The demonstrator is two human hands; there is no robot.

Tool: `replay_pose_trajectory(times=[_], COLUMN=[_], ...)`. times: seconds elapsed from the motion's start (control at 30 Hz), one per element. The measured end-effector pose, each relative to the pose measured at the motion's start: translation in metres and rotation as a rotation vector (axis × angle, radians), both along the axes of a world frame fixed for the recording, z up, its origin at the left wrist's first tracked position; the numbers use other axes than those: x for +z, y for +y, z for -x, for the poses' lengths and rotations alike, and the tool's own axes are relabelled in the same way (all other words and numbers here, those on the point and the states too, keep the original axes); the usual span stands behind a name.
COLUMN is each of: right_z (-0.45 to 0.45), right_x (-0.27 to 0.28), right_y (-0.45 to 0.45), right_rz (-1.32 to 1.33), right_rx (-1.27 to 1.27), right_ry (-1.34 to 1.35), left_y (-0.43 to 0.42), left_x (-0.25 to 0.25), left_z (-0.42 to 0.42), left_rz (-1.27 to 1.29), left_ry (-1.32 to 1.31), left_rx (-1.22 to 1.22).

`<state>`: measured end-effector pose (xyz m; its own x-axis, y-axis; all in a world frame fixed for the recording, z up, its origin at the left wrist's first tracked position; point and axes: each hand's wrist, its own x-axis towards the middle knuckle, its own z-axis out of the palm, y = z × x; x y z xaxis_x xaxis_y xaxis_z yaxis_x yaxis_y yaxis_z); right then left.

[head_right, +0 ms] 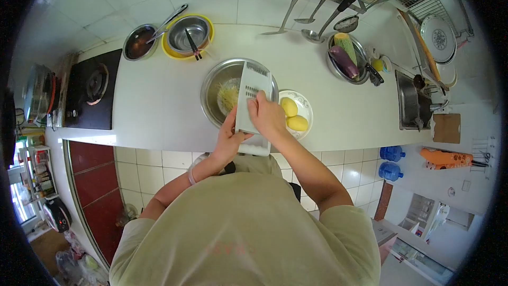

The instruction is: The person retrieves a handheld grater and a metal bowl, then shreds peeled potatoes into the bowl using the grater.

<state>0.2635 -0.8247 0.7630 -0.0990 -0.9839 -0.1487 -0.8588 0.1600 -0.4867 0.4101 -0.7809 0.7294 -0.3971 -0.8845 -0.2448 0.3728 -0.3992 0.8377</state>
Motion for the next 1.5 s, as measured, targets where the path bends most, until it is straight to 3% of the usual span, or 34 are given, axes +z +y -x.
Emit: replay_pose_trajectory(times=[0.1,0.27,0.47,0.67,0.77,0.93,1.17,1.23,1.33,1.5], right_z=[0.009,0.041,-0.01,0.01,0.018,-0.013,-0.003,0.001,0.004,-0.026], right_x=[-0.015,-0.051,-0.002,-0.037,-0.045,-0.008,-0.037,-0.045,-0.04,-0.004], right_y=[-0.021,-0.072,0.01,-0.066,-0.087,-0.013,-0.073,-0.091,-0.079,-0.019], right_rz=[0.053,0.157,0.017,0.15,0.161,0.086,0.245,0.217,0.243,0.1], right_rx=[-0.057,-0.319,0.017,-0.084,-0.249,0.082,-0.009,-0.146,-0.159,0.045], right_ry=[0.072,0.131,-0.058,0.1,0.132,0.034,0.091,0.175,0.041,0.033], left_y=[0.009,0.013,0.003,0.017,0.013,0.0,0.01,0.012,0.008,0.002], left_x=[-0.008,-0.007,-0.009,0.006,0.005,-0.002,0.002,0.0,0.002,-0.003], left_z=[0.004,0.0,-0.004,-0.007,-0.011,-0.013,-0.012,-0.013,-0.015,-0.017], left_rz=[0.212,0.173,0.062,0.169,0.179,0.063,0.204,0.227,0.22,0.036], left_ry=[-0.118,-0.096,-0.028,-0.123,-0.125,-0.047,-0.113,-0.163,-0.143,-0.038], left_rx=[-0.006,-0.089,0.03,-0.002,-0.016,0.096,0.059,0.053,0.052,0.113])
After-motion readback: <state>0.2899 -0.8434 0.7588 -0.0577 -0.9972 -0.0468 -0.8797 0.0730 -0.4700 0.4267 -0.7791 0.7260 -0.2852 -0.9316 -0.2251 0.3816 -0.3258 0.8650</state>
